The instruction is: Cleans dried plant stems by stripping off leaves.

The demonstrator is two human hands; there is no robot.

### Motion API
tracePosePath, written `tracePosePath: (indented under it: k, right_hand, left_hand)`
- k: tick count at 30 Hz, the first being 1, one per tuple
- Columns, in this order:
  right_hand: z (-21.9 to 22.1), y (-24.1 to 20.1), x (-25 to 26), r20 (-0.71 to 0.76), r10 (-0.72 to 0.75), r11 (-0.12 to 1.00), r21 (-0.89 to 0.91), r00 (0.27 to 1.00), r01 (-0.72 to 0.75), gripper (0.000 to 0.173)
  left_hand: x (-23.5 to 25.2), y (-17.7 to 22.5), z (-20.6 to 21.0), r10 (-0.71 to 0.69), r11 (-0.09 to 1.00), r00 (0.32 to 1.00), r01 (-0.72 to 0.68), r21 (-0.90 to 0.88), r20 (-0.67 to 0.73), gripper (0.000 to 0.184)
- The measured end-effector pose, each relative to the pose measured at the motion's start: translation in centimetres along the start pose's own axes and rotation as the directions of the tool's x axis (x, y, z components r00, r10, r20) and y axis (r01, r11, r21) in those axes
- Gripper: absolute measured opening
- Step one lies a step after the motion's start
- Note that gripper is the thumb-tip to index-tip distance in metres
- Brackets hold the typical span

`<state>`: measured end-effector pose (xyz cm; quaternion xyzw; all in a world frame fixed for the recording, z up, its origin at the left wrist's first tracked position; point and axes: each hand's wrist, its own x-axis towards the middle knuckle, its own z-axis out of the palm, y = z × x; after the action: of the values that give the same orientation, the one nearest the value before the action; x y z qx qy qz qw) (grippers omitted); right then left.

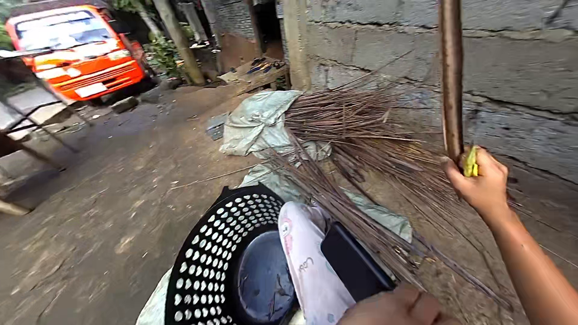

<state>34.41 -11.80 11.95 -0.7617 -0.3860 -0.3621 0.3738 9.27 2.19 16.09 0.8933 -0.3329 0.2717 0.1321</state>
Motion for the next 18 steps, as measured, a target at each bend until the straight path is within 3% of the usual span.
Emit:
tracePosePath:
  k: [1, 3, 5, 6, 8, 10, 14, 16, 18]
  right_hand:
    - [-1.3, 0.0, 0.6, 0.013, -0.002, 1.000, -0.006, 1.000, 0.002, 0.027]
    - [-3.8, -0.4, 1.1, 0.039, 0.033, 0.999, -0.034, 0.999, -0.031, 0.025]
    - [-5.6, -1.4, 0.7, 0.040, 0.095, 0.994, -0.053, 0.995, -0.093, 0.023]
    - [-6.0, -2.0, 0.1, 0.028, 0.133, 0.990, -0.050, 0.991, -0.131, 0.022]
    - [-6.1, -3.4, -1.6, -0.011, 0.240, 0.970, -0.020, 0.971, -0.241, 0.025]
    - [-5.4, -4.7, -3.9, -0.041, 0.408, 0.911, 0.079, 0.912, -0.404, 0.029]
    - [-3.2, -6.9, -9.4, -0.080, 0.700, 0.697, 0.296, 0.710, -0.653, 0.024]
    - [-2.7, -6.7, -11.0, -0.093, 0.769, 0.622, 0.335, 0.632, -0.707, 0.020]
    - [-2.4, -6.1, -11.9, -0.082, 0.815, 0.565, 0.333, 0.573, -0.755, 0.018]
  left_hand:
    - [1.4, -0.5, 0.9, 0.033, 0.993, 0.984, -0.012, -0.119, 0.177, 0.011]
    - [3.5, -1.1, 4.0, 0.084, 0.939, 0.849, 0.107, -0.326, 0.522, 0.039]
    - [3.9, -0.8, 7.2, 0.128, 0.876, 0.700, 0.252, -0.411, 0.702, 0.048]
    - [3.4, -0.3, 8.4, 0.139, 0.858, 0.665, 0.290, -0.425, 0.734, 0.050]
    - [2.0, 0.6, 9.2, 0.110, 0.827, 0.694, 0.333, -0.453, 0.712, 0.052]
    - [0.4, 0.5, 9.6, 0.049, 0.829, 0.805, 0.297, -0.474, 0.591, 0.051]
    - [-1.8, -3.5, 9.6, -0.047, 0.945, 0.968, 0.123, -0.302, 0.247, 0.045]
    - [-1.6, -6.1, 9.3, -0.112, 0.981, 0.981, 0.135, -0.140, 0.157, 0.051]
    - [-1.0, -8.0, 9.0, -0.240, 0.969, 0.954, 0.248, -0.021, 0.182, 0.053]
